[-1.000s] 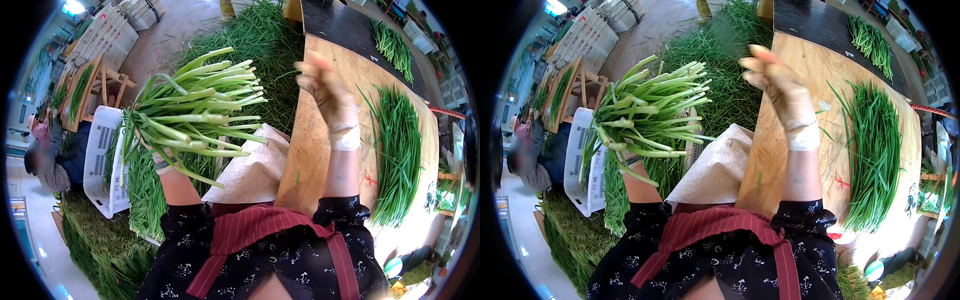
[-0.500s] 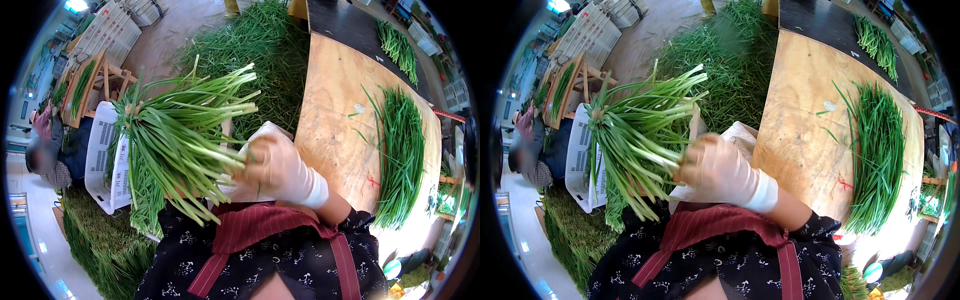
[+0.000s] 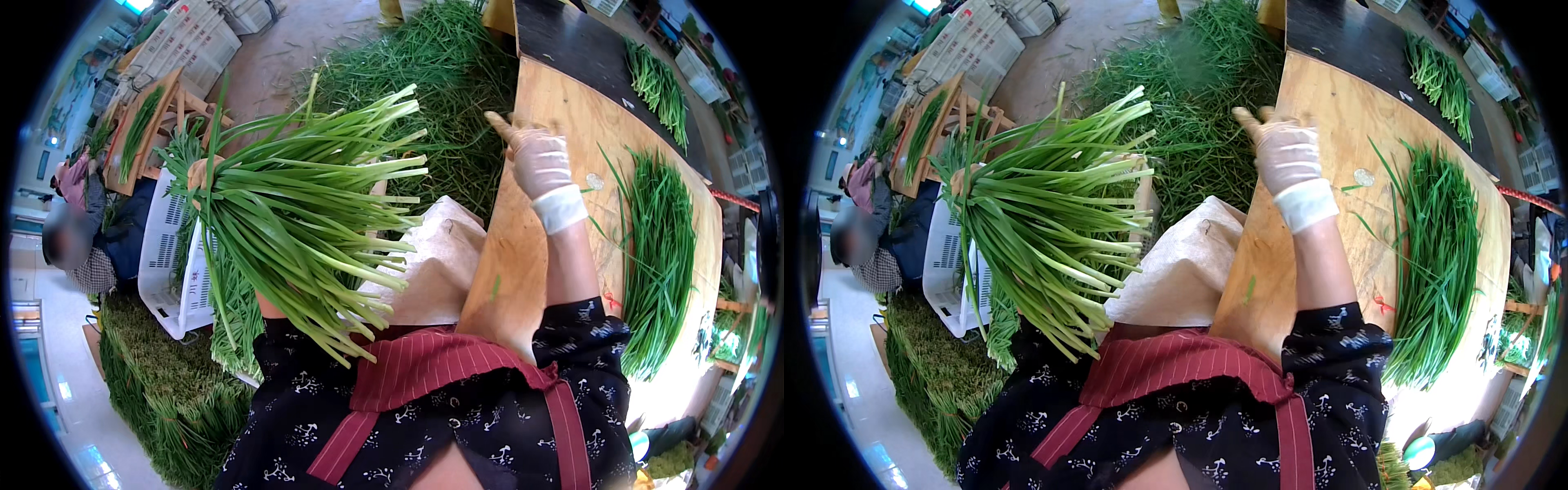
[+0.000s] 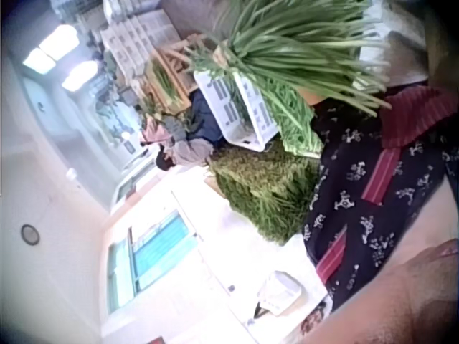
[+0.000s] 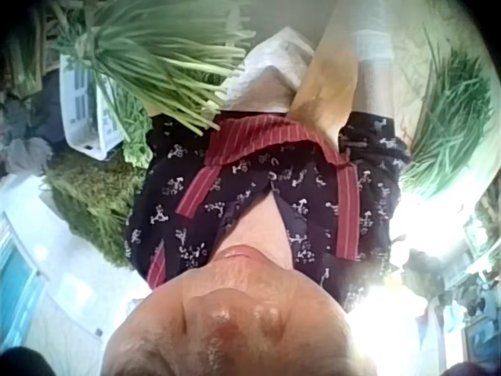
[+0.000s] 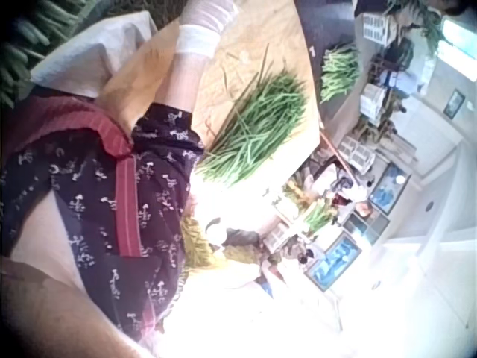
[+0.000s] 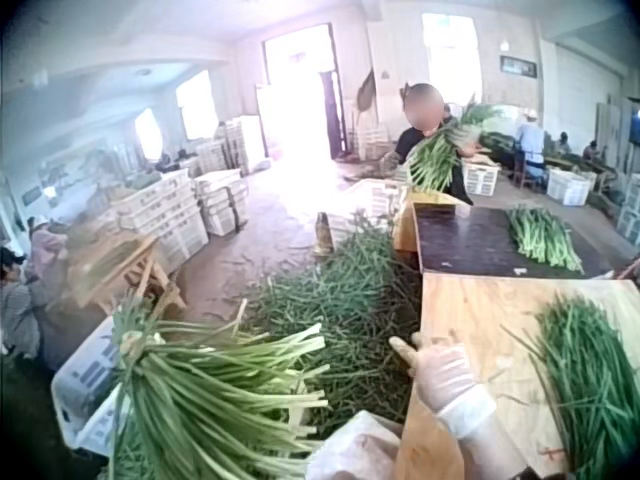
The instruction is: The person picks up a bunch of green stalks from a crate, removes several damaged outer leaves, aligns the stalks, and secures them with a red tie before placing the bundle onto a pile.
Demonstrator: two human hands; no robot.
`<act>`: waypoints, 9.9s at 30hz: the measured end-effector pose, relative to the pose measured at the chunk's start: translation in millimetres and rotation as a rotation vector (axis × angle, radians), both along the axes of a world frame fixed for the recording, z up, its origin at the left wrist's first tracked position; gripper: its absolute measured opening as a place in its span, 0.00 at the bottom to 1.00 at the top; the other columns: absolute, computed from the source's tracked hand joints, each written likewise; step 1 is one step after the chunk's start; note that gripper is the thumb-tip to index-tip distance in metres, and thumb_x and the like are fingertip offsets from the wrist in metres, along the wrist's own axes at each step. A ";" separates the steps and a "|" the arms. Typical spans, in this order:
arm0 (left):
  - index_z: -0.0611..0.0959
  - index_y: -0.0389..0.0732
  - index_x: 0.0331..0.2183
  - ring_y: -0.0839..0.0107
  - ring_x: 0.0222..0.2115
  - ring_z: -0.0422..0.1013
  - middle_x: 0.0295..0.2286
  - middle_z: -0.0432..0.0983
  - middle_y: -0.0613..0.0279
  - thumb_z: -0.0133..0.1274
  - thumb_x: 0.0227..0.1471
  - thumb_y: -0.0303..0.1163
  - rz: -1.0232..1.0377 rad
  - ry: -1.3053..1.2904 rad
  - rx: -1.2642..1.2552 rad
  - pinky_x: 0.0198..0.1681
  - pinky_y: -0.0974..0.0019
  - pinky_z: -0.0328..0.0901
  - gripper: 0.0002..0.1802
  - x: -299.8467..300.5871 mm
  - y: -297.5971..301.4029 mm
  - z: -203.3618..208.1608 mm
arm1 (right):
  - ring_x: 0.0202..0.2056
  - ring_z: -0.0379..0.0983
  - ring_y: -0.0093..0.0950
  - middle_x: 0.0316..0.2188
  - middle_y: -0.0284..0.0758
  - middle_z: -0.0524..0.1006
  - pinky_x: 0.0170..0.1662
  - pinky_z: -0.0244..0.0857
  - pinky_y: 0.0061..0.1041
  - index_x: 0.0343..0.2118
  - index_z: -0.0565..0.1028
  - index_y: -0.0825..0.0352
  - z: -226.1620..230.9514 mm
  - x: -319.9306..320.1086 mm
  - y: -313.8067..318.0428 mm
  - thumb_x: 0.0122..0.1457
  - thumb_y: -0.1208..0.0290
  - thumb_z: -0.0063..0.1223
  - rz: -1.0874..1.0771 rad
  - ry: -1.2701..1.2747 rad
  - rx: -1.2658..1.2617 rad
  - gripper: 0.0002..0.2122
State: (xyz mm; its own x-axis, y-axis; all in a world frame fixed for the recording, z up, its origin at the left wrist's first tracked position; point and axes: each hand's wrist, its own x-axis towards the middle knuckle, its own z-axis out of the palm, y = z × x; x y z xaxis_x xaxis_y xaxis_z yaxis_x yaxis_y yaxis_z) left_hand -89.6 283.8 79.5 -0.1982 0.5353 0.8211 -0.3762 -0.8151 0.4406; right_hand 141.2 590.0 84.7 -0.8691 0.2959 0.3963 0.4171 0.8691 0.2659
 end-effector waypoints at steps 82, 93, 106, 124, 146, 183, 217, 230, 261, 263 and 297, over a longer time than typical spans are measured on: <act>0.73 0.42 0.34 0.69 0.34 0.68 0.30 0.71 0.63 0.41 0.53 0.40 0.204 -0.336 -0.985 0.43 0.64 0.63 0.12 154.0 182.5 3.5 | 0.30 0.73 0.42 0.25 0.43 0.76 0.34 0.66 0.38 0.31 0.76 0.63 -18.4 210.9 -52.5 0.51 0.64 0.44 -0.719 0.091 -0.801 0.11; 0.72 0.42 0.32 0.72 0.30 0.67 0.26 0.69 0.68 0.47 0.50 0.33 -0.064 -0.731 -0.987 0.35 0.69 0.65 0.07 128.3 174.9 -76.8 | 0.35 0.71 0.38 0.33 0.39 0.75 0.38 0.65 0.33 0.35 0.76 0.60 19.0 172.9 -1.5 0.52 0.71 0.45 -0.239 0.249 -0.701 0.10; 0.68 0.44 0.30 0.72 0.30 0.64 0.25 0.64 0.69 0.47 0.49 0.35 -0.204 -0.664 -0.897 0.34 0.68 0.65 0.08 138.5 180.2 -55.2 | 0.53 0.58 0.41 0.57 0.35 0.57 0.53 0.57 0.33 0.48 0.68 0.44 -36.8 7.0 29.4 0.41 0.80 0.54 0.321 0.000 -0.425 0.29; 0.72 0.41 0.41 0.63 0.39 0.68 0.40 0.70 0.59 0.49 0.49 0.44 -0.009 -0.739 -0.866 0.40 0.59 0.66 0.21 129.4 175.5 -56.7 | 0.25 0.72 0.38 0.22 0.40 0.74 0.26 0.66 0.32 0.40 0.71 0.64 41.3 101.2 -63.3 0.50 0.71 0.45 0.163 0.422 -0.595 0.13; 0.73 0.46 0.44 0.70 0.35 0.67 0.37 0.72 0.66 0.45 0.50 0.38 -0.375 -0.698 -0.751 0.36 0.66 0.66 0.18 165.2 208.5 -14.4 | 0.41 0.69 0.44 0.40 0.47 0.72 0.44 0.62 0.34 0.50 0.64 0.67 -38.4 179.3 -53.8 0.58 0.58 0.40 -0.202 0.304 -1.170 0.21; 0.68 0.35 0.47 0.70 0.41 0.67 0.41 0.69 0.61 0.47 0.53 0.28 -0.255 -0.354 -1.329 0.46 0.69 0.62 0.19 267.1 115.3 -27.6 | 0.48 0.63 0.30 0.46 0.43 0.67 0.52 0.55 0.24 0.52 0.58 0.76 -54.6 205.1 -123.0 0.45 0.59 0.62 -0.285 0.804 -1.905 0.36; 0.64 0.37 0.48 0.68 0.41 0.67 0.44 0.67 0.57 0.45 0.54 0.30 -0.235 -0.319 -1.498 0.47 0.64 0.62 0.20 262.0 119.2 -24.1 | 0.22 0.67 0.20 0.27 0.32 0.75 0.27 0.61 0.18 0.29 0.75 0.64 -32.7 172.1 -137.4 0.50 0.70 0.54 -0.383 0.600 -1.152 0.06; 0.72 0.34 0.43 0.70 0.38 0.68 0.38 0.72 0.60 0.51 0.47 0.21 -0.056 -0.136 -1.427 0.44 0.69 0.62 0.18 263.3 124.1 -55.9 | 0.17 0.65 0.19 0.16 0.28 0.69 0.21 0.59 0.14 0.29 0.73 0.67 8.9 259.7 -150.9 0.55 0.65 0.49 0.076 0.680 -2.272 0.10; 0.67 0.34 0.44 0.66 0.38 0.68 0.39 0.69 0.57 0.45 0.47 0.20 -0.125 -0.243 -1.485 0.41 0.65 0.65 0.19 258.8 116.9 -39.6 | 0.24 0.72 0.39 0.19 0.41 0.74 0.27 0.64 0.35 0.26 0.74 0.65 -13.3 207.3 -152.7 0.49 0.62 0.52 -0.461 0.001 -0.901 0.10; 0.67 0.34 0.45 0.65 0.38 0.68 0.39 0.69 0.56 0.45 0.46 0.19 -0.112 -0.250 -1.468 0.41 0.65 0.65 0.20 258.1 115.0 -43.2 | 0.24 0.70 0.42 0.21 0.44 0.73 0.27 0.64 0.35 0.26 0.74 0.65 -6.6 208.3 -156.6 0.50 0.66 0.50 -0.505 0.044 -0.937 0.07; 0.67 0.36 0.48 0.70 0.36 0.70 0.38 0.70 0.62 0.50 0.49 0.26 -0.354 -0.369 -1.379 0.40 0.70 0.67 0.22 264.4 122.5 -36.4 | 0.47 0.64 0.50 0.42 0.63 0.65 0.48 0.60 0.36 0.54 0.42 0.84 -20.1 167.8 -142.9 0.39 0.48 0.58 -0.269 0.258 -1.076 0.52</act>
